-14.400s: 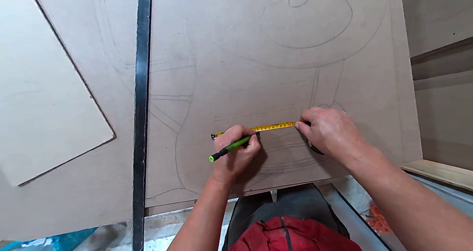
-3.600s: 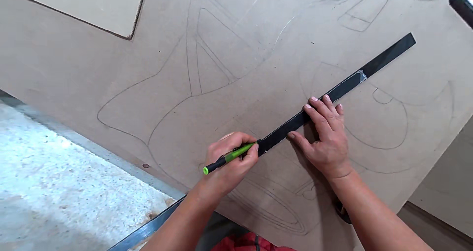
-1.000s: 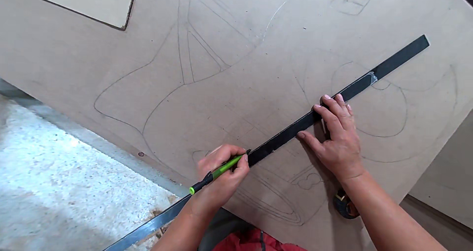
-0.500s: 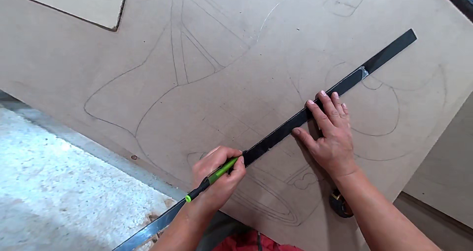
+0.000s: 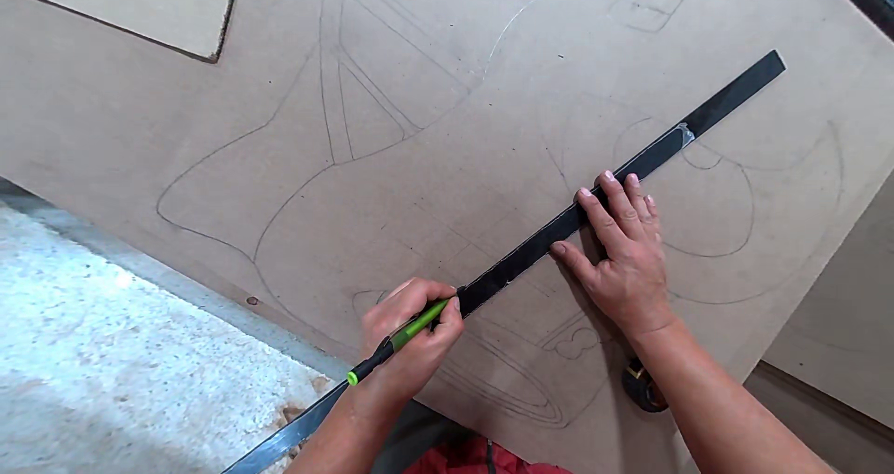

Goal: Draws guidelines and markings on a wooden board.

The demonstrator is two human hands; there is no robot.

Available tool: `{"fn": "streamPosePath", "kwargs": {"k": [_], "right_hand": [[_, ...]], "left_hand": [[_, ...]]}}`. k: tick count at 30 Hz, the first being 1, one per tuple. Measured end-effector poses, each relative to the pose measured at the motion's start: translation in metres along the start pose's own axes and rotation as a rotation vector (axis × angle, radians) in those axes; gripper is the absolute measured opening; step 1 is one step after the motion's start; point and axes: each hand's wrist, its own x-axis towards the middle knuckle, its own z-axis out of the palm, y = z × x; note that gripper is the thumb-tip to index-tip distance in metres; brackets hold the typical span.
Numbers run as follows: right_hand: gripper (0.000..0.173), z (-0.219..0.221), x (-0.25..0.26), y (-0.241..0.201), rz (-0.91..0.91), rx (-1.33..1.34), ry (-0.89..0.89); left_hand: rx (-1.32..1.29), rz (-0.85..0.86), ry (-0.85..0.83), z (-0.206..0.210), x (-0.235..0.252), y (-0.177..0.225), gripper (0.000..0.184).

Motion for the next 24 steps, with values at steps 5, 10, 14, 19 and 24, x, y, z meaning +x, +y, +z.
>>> {"fn": "streamPosePath", "kwargs": {"k": [5, 10, 14, 19, 24], "right_hand": [[0.072, 0.000, 0.000, 0.000, -0.003, 0.008, 0.000], [0.071, 0.000, 0.000, 0.001, -0.005, 0.008, 0.000], [0.070, -0.001, 0.000, 0.001, -0.001, 0.013, -0.007], [0.070, 0.000, 0.000, 0.001, -0.007, 0.012, 0.004], [0.070, -0.001, 0.000, 0.001, -0.003, 0.016, 0.000]], "left_hand": [[-0.006, -0.010, -0.004, -0.001, 0.000, 0.001, 0.009], [-0.059, -0.015, -0.023, 0.004, 0.007, 0.006, 0.010], [-0.048, -0.021, -0.077, 0.015, 0.021, 0.014, 0.010], [-0.099, -0.034, -0.109, 0.020, 0.036, 0.022, 0.010], [-0.225, -0.161, -0.070, 0.015, 0.051, 0.021, 0.010]]}}
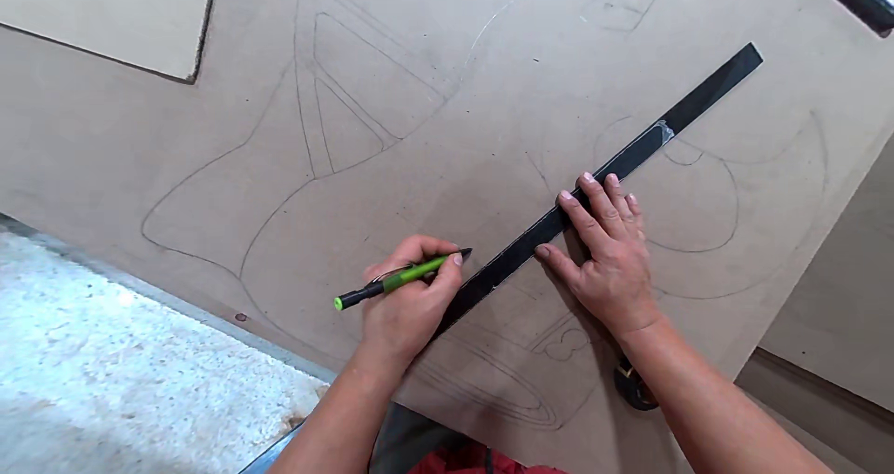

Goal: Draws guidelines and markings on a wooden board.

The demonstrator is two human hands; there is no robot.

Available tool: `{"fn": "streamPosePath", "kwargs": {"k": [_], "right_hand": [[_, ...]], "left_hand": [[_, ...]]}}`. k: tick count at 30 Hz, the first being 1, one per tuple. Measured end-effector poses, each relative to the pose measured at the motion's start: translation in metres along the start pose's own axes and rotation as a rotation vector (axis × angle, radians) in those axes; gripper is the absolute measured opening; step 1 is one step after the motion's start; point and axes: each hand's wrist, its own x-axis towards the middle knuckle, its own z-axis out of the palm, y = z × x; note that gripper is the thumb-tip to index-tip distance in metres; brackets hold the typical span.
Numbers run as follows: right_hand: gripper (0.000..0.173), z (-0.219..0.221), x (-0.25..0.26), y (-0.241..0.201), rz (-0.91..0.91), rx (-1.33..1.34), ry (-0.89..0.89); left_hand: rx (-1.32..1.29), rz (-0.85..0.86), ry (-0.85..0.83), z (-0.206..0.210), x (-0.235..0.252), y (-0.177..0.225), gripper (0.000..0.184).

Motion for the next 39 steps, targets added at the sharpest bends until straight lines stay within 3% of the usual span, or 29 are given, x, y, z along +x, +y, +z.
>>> {"fn": "streamPosePath", "kwargs": {"k": [5, 14, 24, 29, 34, 39], "right_hand": [[0.069, 0.001, 0.000, 0.000, -0.002, 0.001, 0.012], [0.069, -0.001, 0.001, -0.001, 0.000, 0.007, 0.007], [0.070, -0.001, 0.001, 0.000, -0.003, 0.003, 0.001], [0.067, -0.004, 0.000, 0.001, -0.009, 0.053, -0.005], [0.061, -0.021, -0.016, 0.011, 0.006, 0.084, -0.040], [0.060, -0.028, -0.035, 0.025, 0.019, 0.101, -0.028]], "left_hand": [[0.100, 0.114, -0.148, 0.008, 0.007, 0.007, 0.007], [0.150, 0.196, -0.117, 0.014, 0.006, 0.005, 0.006], [0.088, 0.218, -0.118, 0.051, 0.032, 0.020, 0.009], [-0.037, 0.102, -0.108, 0.017, 0.010, 0.017, 0.009], [-0.003, 0.014, -0.024, -0.026, -0.035, -0.013, 0.013], [0.005, 0.050, -0.063, -0.028, -0.061, -0.029, 0.009]]}}
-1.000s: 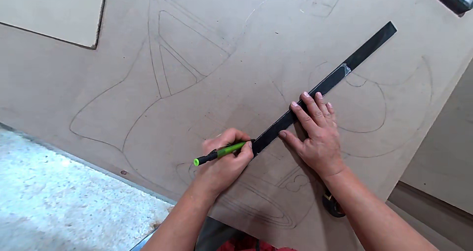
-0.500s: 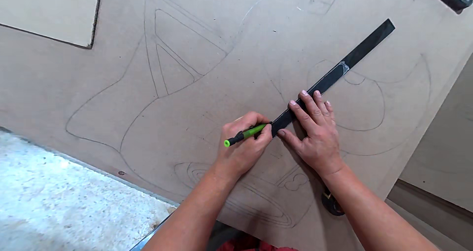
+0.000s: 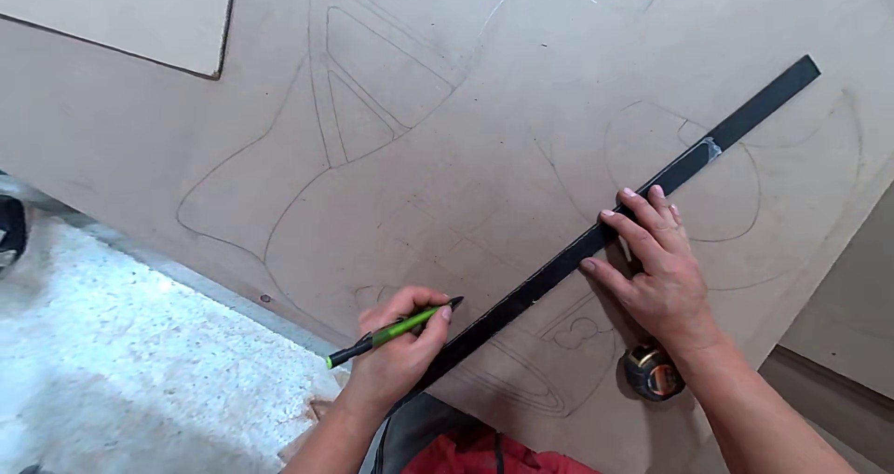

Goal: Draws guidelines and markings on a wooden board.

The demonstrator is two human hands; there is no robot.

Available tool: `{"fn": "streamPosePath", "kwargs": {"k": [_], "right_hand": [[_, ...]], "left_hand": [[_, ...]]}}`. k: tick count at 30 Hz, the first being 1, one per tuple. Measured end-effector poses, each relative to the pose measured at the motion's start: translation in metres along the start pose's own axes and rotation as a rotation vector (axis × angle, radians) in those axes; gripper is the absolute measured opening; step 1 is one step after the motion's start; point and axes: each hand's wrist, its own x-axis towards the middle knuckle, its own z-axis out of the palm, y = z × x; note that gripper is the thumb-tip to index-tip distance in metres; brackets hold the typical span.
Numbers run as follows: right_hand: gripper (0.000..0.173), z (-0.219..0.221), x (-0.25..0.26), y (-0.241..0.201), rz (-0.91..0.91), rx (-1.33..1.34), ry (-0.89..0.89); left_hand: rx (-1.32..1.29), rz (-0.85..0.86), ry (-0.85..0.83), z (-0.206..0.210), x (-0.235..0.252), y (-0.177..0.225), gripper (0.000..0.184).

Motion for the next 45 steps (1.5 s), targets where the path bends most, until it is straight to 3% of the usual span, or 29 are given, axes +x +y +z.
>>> {"fn": "streamPosePath", "kwargs": {"k": [9, 45], "right_hand": [[0.062, 0.003, -0.001, 0.004, -0.013, 0.014, 0.020], [0.063, 0.007, 0.015, 0.002, -0.042, -0.039, 0.014]], "left_hand": [[0.050, 0.084, -0.072, 0.023, 0.007, 0.004, 0.009], [0.146, 0.120, -0.024, 0.029, 0.005, 0.001, 0.007]]}}
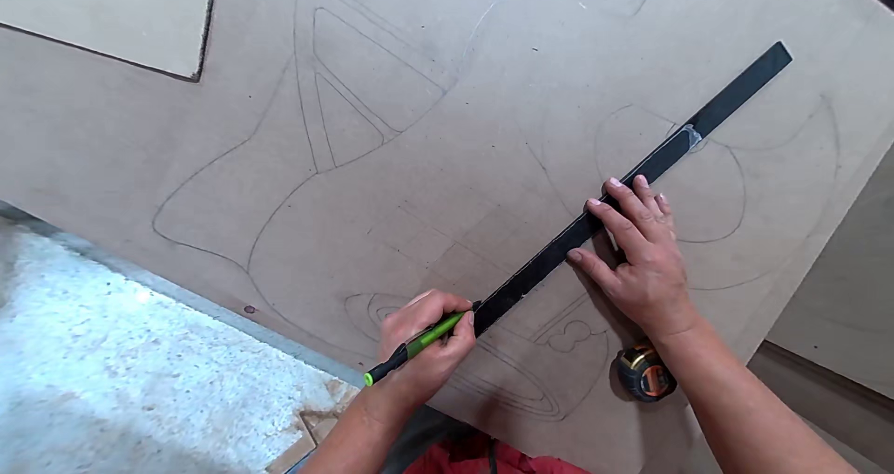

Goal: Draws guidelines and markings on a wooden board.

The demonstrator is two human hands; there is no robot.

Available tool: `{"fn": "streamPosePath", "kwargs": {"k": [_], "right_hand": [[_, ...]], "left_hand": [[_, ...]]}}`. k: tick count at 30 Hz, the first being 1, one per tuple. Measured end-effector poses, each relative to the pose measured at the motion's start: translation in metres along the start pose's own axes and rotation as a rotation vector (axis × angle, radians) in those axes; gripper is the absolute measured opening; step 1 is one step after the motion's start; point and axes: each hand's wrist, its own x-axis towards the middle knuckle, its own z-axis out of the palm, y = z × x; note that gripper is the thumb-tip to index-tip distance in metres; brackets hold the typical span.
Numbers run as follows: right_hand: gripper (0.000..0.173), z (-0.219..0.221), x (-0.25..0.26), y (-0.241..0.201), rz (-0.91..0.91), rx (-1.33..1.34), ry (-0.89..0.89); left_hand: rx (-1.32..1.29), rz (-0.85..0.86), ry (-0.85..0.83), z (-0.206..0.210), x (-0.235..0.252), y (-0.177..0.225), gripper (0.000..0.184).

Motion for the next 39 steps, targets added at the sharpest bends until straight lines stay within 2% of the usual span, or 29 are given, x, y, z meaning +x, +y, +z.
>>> {"fn": "streamPosePath", "kwargs": {"k": [30, 39], "right_hand": [[0.060, 0.001, -0.001, 0.000, -0.010, 0.025, 0.046], [0.061, 0.001, -0.001, 0.001, -0.008, 0.029, 0.036]], "left_hand": [[0.026, 0.027, 0.003, 0.000, 0.000, -0.001, 0.007], [0.026, 0.009, -0.031, 0.009, 0.015, 0.013, 0.008]]}}
